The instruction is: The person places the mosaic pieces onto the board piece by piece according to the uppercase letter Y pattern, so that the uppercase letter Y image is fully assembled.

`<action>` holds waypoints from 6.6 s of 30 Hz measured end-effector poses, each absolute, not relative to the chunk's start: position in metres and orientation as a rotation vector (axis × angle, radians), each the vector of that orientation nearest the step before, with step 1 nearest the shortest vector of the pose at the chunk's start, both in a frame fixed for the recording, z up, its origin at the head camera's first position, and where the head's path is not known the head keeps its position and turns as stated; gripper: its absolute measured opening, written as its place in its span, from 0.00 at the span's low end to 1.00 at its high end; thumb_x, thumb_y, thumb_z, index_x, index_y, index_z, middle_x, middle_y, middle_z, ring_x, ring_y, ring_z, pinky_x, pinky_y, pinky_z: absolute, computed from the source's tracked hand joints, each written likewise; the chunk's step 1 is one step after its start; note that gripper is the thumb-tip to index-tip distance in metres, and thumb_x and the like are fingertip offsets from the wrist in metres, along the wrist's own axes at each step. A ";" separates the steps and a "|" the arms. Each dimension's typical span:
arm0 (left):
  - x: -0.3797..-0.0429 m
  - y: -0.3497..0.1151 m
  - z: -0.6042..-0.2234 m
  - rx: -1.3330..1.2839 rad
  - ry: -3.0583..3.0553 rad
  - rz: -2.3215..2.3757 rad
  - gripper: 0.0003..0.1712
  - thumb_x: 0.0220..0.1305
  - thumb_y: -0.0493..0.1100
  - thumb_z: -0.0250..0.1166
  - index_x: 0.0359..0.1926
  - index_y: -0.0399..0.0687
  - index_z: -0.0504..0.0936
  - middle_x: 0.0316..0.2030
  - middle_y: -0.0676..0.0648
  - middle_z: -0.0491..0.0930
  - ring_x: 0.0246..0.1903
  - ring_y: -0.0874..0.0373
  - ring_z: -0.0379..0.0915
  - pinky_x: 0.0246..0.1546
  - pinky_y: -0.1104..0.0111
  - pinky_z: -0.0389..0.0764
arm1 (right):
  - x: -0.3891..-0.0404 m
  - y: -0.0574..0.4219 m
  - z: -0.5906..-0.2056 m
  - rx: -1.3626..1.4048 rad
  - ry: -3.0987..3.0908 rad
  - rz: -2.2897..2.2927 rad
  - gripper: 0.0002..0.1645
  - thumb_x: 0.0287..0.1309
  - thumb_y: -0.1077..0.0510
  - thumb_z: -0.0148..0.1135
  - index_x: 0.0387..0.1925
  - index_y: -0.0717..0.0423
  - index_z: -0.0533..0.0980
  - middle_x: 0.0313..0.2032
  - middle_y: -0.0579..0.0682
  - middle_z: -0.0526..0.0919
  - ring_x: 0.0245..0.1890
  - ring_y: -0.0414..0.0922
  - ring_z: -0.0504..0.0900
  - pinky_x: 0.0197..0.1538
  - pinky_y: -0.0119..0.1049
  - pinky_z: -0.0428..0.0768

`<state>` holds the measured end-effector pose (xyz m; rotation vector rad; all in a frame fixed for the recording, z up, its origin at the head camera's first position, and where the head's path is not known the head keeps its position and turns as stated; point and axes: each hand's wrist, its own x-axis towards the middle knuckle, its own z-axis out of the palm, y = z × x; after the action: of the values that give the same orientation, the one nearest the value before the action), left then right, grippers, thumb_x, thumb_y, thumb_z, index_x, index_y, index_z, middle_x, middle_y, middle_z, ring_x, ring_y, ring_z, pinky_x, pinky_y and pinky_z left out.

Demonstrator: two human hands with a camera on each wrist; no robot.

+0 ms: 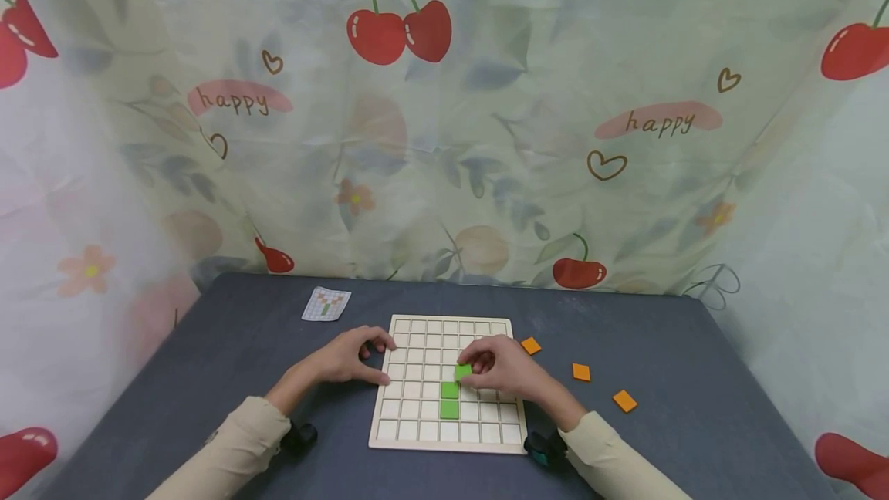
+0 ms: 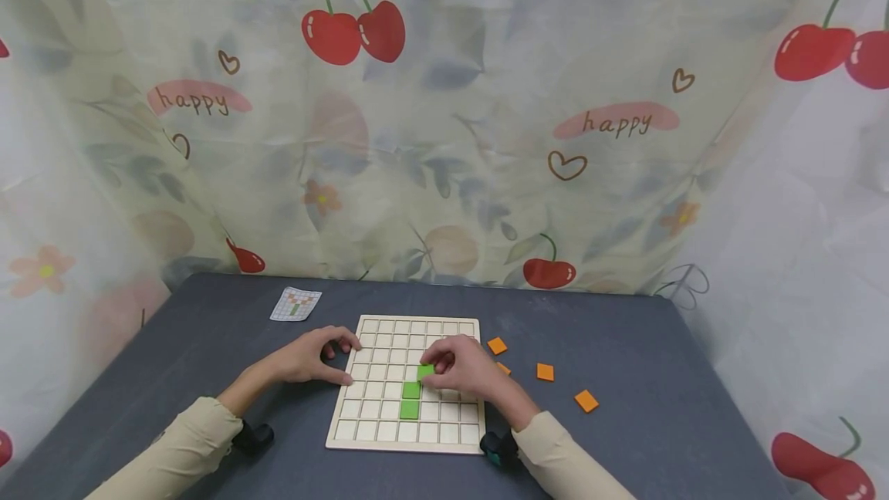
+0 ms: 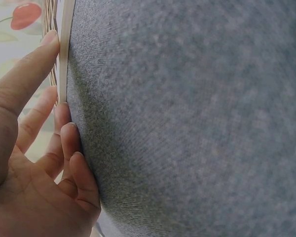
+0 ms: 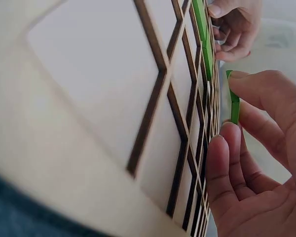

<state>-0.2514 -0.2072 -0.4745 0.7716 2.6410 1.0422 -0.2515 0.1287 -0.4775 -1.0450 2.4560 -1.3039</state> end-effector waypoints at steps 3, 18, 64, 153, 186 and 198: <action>-0.251 -0.207 -0.474 0.771 2.638 1.046 0.26 0.55 0.46 0.81 0.52 0.46 0.81 0.42 0.49 0.74 0.39 0.52 0.69 0.44 0.58 0.71 | -0.252 0.126 -0.477 -1.022 2.471 -1.274 0.12 0.56 0.60 0.76 0.43 0.55 0.86 0.33 0.41 0.83 0.32 0.42 0.80 0.39 0.36 0.79; -0.252 -0.208 -0.475 0.778 2.632 1.048 0.26 0.55 0.46 0.81 0.52 0.46 0.81 0.43 0.48 0.74 0.40 0.52 0.69 0.44 0.57 0.71 | -0.255 0.111 -0.478 -1.006 2.485 -1.249 0.12 0.56 0.60 0.77 0.42 0.58 0.86 0.31 0.41 0.83 0.31 0.41 0.80 0.38 0.35 0.78; -0.251 -0.208 -0.473 0.783 2.638 1.038 0.26 0.55 0.46 0.80 0.52 0.46 0.81 0.43 0.48 0.74 0.40 0.51 0.69 0.44 0.57 0.71 | -0.256 0.098 -0.469 -0.936 2.471 -1.212 0.12 0.53 0.62 0.78 0.40 0.59 0.86 0.34 0.48 0.85 0.32 0.44 0.79 0.37 0.36 0.77; -0.254 -0.210 -0.478 0.809 2.627 1.046 0.26 0.56 0.49 0.80 0.52 0.46 0.81 0.42 0.48 0.74 0.38 0.52 0.69 0.42 0.59 0.71 | -0.223 0.359 -0.470 -0.730 2.453 -1.246 0.22 0.60 0.62 0.73 0.53 0.67 0.79 0.50 0.61 0.81 0.41 0.45 0.82 0.40 0.38 0.82; -0.253 -0.210 -0.476 0.793 2.637 1.034 0.26 0.55 0.49 0.80 0.52 0.48 0.81 0.42 0.49 0.74 0.39 0.52 0.69 0.43 0.59 0.71 | -0.220 0.365 -0.477 -0.776 2.499 -1.169 0.16 0.61 0.62 0.73 0.49 0.61 0.82 0.44 0.54 0.80 0.37 0.44 0.78 0.37 0.36 0.80; -0.253 -0.208 -0.475 0.788 2.633 1.037 0.26 0.55 0.47 0.80 0.51 0.47 0.81 0.42 0.49 0.74 0.38 0.52 0.69 0.42 0.60 0.70 | -0.219 0.361 -0.476 -0.792 2.552 -1.132 0.11 0.60 0.59 0.74 0.43 0.57 0.82 0.40 0.49 0.80 0.34 0.41 0.78 0.35 0.35 0.80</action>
<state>-0.2530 -0.2082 -0.4753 0.7879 2.6327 1.0369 -0.2185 0.3609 -0.4764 -0.7916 2.5518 -1.1316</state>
